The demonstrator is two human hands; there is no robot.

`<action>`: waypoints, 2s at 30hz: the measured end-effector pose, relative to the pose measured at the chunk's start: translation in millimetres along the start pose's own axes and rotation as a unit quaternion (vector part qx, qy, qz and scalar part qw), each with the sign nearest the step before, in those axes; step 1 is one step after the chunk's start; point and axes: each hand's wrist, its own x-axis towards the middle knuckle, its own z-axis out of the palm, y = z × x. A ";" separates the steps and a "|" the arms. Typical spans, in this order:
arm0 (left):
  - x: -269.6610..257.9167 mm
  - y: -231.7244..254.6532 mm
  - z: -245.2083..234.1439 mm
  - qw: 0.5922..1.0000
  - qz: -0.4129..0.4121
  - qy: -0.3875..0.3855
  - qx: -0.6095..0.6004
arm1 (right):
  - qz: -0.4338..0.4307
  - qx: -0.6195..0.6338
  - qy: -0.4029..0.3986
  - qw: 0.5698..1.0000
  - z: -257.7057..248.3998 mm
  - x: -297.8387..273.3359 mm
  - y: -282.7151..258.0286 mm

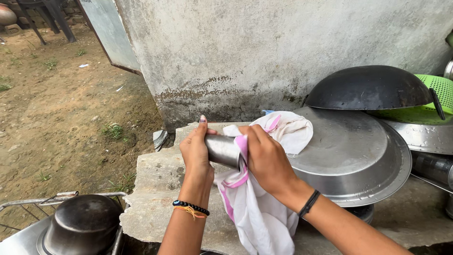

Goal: The person wipes and dries a metal cup and several small metal plates with a white cloth, then organizes them along with other dishes near a washing area.

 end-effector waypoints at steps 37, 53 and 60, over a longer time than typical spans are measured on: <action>-27.9 20.7 6.1 0.933 -0.107 -0.109 0.326 | 0.112 -0.002 -0.123 0.986 4.2 -21.0 46.5; -37.6 15.4 27.1 0.931 0.256 0.094 0.242 | 0.525 0.528 -0.051 0.665 19.3 -14.8 76.2; -47.9 25.0 24.5 0.807 0.370 0.155 0.433 | 0.061 0.089 0.085 0.990 -4.1 -13.2 19.8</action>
